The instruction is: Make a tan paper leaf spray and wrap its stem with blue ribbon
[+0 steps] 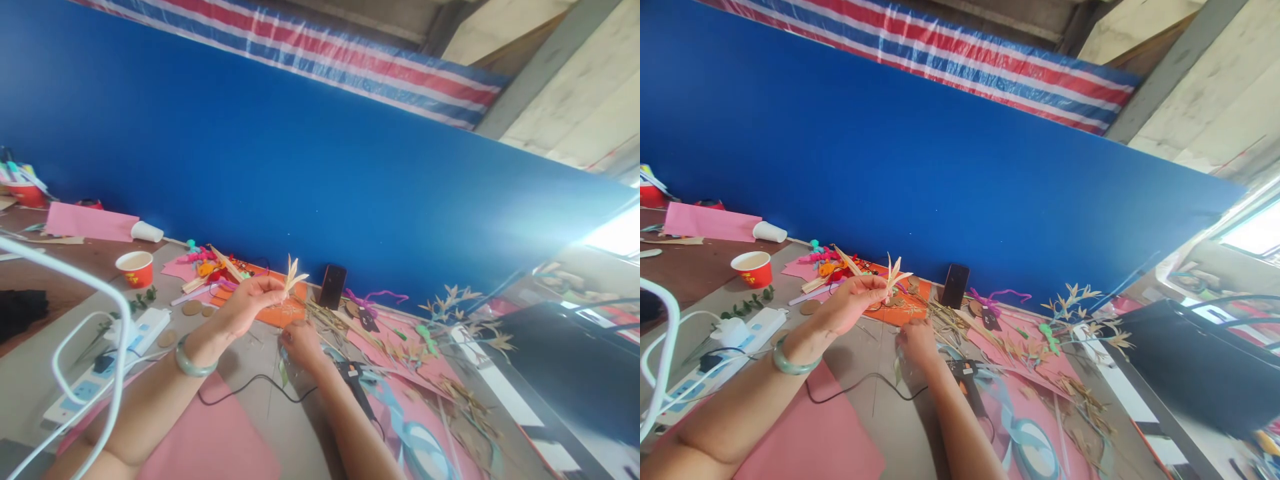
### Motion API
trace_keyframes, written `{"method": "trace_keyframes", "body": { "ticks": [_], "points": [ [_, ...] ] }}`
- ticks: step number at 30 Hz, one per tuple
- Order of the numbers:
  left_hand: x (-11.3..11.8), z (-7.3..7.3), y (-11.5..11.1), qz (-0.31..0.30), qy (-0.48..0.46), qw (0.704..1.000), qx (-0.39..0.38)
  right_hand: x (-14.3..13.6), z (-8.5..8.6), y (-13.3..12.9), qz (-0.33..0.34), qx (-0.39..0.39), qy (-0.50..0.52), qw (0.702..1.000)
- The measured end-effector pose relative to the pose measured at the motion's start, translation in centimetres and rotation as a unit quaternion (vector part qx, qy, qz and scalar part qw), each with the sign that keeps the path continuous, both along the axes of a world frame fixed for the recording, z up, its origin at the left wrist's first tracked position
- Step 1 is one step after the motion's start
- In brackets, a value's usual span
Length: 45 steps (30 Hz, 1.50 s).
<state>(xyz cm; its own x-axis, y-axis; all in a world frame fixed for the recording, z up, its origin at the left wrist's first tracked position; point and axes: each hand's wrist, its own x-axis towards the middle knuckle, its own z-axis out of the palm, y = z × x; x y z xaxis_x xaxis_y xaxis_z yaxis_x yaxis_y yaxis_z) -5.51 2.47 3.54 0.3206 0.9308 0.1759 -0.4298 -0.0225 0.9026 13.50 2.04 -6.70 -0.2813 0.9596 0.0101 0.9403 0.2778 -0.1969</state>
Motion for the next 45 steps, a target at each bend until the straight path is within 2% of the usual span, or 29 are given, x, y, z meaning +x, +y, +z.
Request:
{"method": "trace_keyframes", "body": {
  "ticks": [15, 19, 23, 29, 30, 33, 34, 36, 39, 45],
  "points": [
    [0.1, 0.5, -0.1, 0.008, -0.005, 1.0, -0.007, -0.1, -0.8, 1.8, -0.047, 0.009, -0.007, 0.999],
    [0.1, 0.6, -0.2, 0.01, -0.004, 1.0, -0.003, -0.5, -0.8, 2.0, -0.05, 0.012, 0.048, 0.998],
    [-0.1, 0.7, -0.2, 0.009, -0.002, 1.0, -0.004, -0.3, 0.3, 1.6, -0.063, 0.022, 0.166, 0.984],
    [0.3, 0.5, -0.3, 0.006, 0.019, 1.0, 0.002, 0.4, 4.9, -0.7, -0.068, 0.047, 0.378, 0.922],
    [0.5, 0.4, -0.4, 0.008, 0.024, 1.0, 0.005, 0.4, 5.7, -1.3, -0.069, 0.05, 0.426, 0.901],
    [1.2, 0.0, -0.8, 0.009, 0.027, 0.999, 0.017, 0.1, 8.1, -3.0, -0.075, 0.025, 0.615, 0.784],
    [1.5, -0.1, -1.0, 0.012, 0.024, 0.999, 0.018, -0.1, 8.7, -3.6, -0.077, 0.024, 0.643, 0.762],
    [2.1, -0.4, -1.3, 0.021, 0.015, 1.0, 0.01, -0.5, 9.8, -4.7, -0.085, 0.044, 0.665, 0.741],
    [2.9, -0.8, -1.9, 0.003, 0.002, 1.0, -0.003, -0.8, 10.7, -6.0, -0.095, 0.1, 0.649, 0.748],
    [3.6, -1.0, -2.7, 0.006, 0.023, 0.999, 0.023, -0.5, 11.0, -7.0, -0.095, 0.262, 0.525, 0.804]
  ]
}}
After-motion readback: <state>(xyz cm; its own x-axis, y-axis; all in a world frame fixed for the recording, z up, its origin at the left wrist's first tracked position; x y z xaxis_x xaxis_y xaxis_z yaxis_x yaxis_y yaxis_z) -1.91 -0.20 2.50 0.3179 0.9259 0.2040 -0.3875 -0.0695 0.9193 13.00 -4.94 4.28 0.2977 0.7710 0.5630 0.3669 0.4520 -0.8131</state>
